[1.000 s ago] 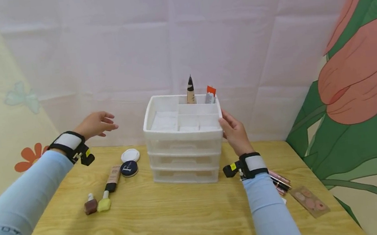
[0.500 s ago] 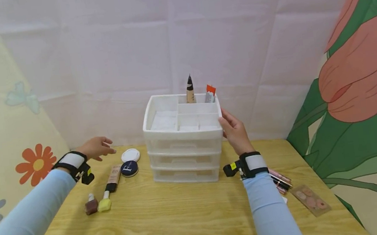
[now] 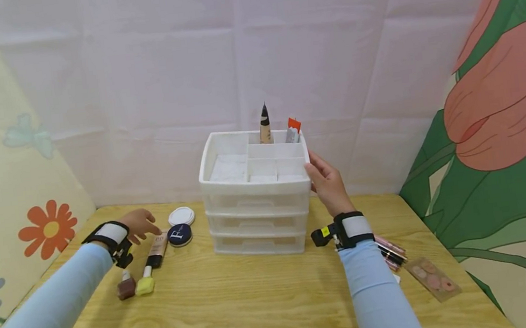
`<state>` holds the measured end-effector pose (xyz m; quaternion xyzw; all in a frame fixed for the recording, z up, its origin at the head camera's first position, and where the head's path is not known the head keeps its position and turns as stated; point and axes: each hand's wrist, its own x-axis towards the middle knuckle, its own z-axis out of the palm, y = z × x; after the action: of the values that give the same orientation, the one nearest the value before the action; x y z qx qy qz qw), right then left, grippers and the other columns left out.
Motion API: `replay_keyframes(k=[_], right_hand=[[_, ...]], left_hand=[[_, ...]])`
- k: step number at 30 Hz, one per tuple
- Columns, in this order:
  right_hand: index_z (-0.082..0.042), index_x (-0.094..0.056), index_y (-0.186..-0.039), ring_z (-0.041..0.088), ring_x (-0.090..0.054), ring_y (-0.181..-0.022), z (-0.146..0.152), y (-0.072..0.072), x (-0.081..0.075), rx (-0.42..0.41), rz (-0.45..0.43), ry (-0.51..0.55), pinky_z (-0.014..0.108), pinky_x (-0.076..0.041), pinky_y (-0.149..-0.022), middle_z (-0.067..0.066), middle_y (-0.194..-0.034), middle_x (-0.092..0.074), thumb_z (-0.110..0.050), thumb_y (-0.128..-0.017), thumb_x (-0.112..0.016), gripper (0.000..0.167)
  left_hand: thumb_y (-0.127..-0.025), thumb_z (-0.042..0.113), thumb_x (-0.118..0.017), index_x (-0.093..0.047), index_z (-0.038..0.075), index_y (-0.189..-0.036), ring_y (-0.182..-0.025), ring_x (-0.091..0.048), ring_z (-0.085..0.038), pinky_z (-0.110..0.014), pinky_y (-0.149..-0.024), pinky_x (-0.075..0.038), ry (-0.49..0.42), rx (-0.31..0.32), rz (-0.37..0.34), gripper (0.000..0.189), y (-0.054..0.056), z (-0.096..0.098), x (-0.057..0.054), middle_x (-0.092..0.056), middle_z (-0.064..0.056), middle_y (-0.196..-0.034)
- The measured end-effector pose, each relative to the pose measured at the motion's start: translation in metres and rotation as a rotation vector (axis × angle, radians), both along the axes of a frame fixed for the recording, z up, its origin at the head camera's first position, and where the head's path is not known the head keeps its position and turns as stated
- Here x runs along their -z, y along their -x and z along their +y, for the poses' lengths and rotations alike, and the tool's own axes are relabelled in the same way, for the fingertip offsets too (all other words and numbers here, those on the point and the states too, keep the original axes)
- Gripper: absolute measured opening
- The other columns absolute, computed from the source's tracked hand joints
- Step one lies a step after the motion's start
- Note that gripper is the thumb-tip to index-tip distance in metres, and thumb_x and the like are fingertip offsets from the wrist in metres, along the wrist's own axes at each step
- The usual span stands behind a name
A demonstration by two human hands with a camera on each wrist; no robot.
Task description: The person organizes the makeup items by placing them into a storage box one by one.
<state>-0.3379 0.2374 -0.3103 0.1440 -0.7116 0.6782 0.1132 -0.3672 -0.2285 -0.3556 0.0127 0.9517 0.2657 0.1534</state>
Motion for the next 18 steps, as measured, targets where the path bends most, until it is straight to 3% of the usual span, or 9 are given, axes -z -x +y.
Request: replay_keyframes(k=[4,7,14,18], right_hand=[[-0.016,-0.034,-0.152,0.012,-0.053,-0.111,0.000,0.000,0.000,-0.004,0.003,0.015,0.020,-0.051,-0.082,0.012,-0.155,-0.032,-0.036,-0.099,-0.053,0.059],[-0.014,-0.035,-0.152,0.011,-0.054,-0.110,0.000,0.000,0.000,-0.008,0.011,0.020,0.020,-0.051,-0.082,0.013,-0.154,-0.032,-0.035,-0.100,-0.053,0.059],[-0.012,-0.035,-0.151,0.012,-0.054,-0.109,0.000,-0.001,-0.001,-0.013,0.012,0.027,0.020,-0.051,-0.082,0.013,-0.154,-0.033,-0.035,-0.100,-0.053,0.059],[-0.012,-0.035,-0.151,0.012,-0.053,-0.111,0.000,-0.001,-0.001,-0.010,0.011,0.032,0.020,-0.051,-0.083,0.013,-0.154,-0.033,-0.033,-0.100,-0.053,0.058]], left_hand=[[-0.086,0.016,-0.072,-0.058,-0.015,-0.112,-0.085,-0.066,-0.034,-0.035,-0.065,-0.057,0.044,0.008,-0.019,0.043,-0.001,0.006,0.003,-0.059,-0.028,-0.114],[-0.085,0.013,-0.073,-0.061,-0.013,-0.105,-0.088,-0.065,-0.033,-0.033,-0.066,-0.057,0.059,0.002,-0.038,0.034,0.002,0.010,0.008,-0.061,-0.023,-0.107],[-0.079,0.015,-0.076,-0.050,-0.015,-0.120,-0.087,-0.060,-0.030,-0.034,-0.066,-0.054,0.071,-0.027,-0.044,0.057,0.015,0.011,0.029,-0.057,-0.022,-0.108],[-0.079,0.010,-0.076,-0.055,-0.013,-0.118,-0.084,-0.056,-0.029,-0.036,-0.066,-0.051,0.062,-0.058,-0.057,0.050,0.018,0.015,0.034,-0.058,-0.021,-0.106]])
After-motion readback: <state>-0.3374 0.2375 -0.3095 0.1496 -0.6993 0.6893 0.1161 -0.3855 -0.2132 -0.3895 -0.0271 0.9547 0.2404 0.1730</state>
